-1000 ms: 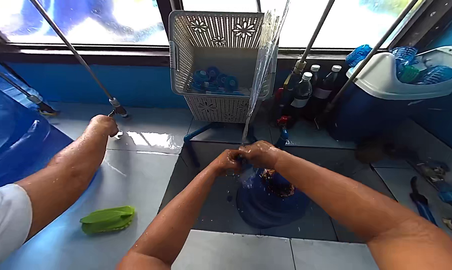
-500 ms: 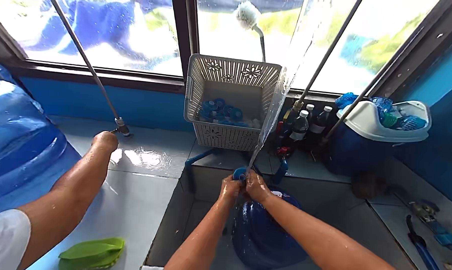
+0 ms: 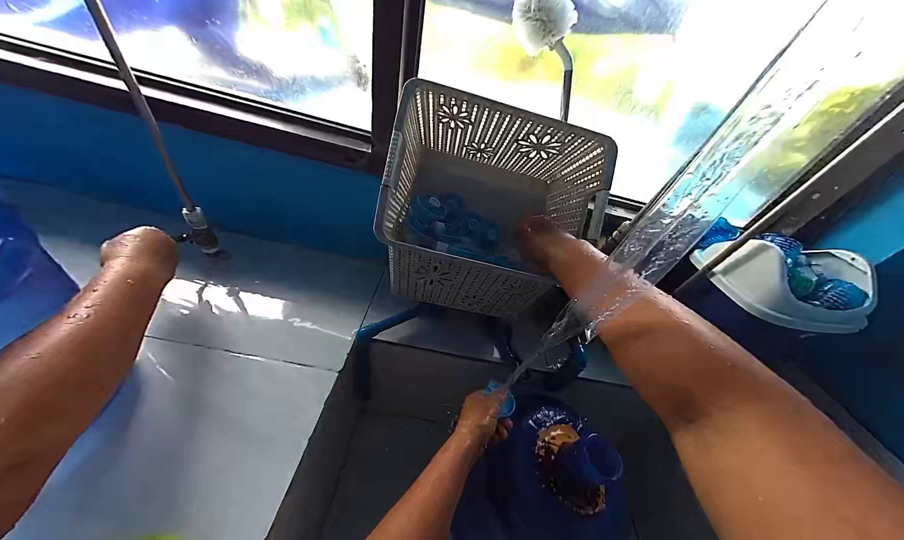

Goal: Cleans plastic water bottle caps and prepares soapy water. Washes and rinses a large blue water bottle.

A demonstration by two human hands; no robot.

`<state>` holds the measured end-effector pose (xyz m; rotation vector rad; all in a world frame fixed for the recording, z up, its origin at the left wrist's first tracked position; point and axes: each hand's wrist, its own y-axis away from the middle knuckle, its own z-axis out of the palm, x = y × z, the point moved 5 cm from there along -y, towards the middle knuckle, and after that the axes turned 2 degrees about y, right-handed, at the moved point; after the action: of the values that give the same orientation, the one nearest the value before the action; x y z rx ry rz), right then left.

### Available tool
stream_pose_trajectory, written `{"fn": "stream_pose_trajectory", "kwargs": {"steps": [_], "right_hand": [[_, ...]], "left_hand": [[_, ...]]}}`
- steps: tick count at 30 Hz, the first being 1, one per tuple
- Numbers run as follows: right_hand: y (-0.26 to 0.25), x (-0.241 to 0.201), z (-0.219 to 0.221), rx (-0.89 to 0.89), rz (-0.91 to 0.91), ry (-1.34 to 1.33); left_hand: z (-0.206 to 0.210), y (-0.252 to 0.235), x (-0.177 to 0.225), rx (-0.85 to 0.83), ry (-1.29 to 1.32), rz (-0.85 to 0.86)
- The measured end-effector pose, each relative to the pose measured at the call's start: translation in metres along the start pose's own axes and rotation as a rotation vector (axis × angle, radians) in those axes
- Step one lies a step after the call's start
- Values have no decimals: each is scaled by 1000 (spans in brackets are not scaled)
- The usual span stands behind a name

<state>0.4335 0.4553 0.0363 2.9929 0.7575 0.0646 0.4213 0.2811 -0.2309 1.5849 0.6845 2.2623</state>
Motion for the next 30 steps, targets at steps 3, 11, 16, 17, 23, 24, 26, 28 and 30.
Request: {"fn": "stream_pose_trajectory", "kwargs": {"steps": [3, 11, 16, 17, 23, 24, 26, 28, 30], "right_hand": [[-23, -1, 20, -124, 30, 91], [12, 8, -12, 274, -62, -381], [137, 14, 45, 351, -119, -1435], [165, 9, 81, 241, -100, -1492], [254, -32, 198, -91, -29, -1005], [260, -33, 196, -46, -111, -875], [271, -34, 190, 87, -269, -693], [280, -32, 191, 237, -379, -587], [288, -29, 194, 392, -434, -578]], "left_hand": [[-8, -1, 2, -65, -78, -9], [-10, 25, -5, -27, 288, -28], [-29, 53, -20, 98, 497, -70], [-30, 60, -23, 119, 520, -61], [-10, 109, -31, 98, 373, 31], [-4, 118, -31, 92, 334, 50], [3, 133, -31, 98, 276, 98], [5, 142, -33, 118, 240, 135], [5, 147, -31, 113, 228, 149]]}}
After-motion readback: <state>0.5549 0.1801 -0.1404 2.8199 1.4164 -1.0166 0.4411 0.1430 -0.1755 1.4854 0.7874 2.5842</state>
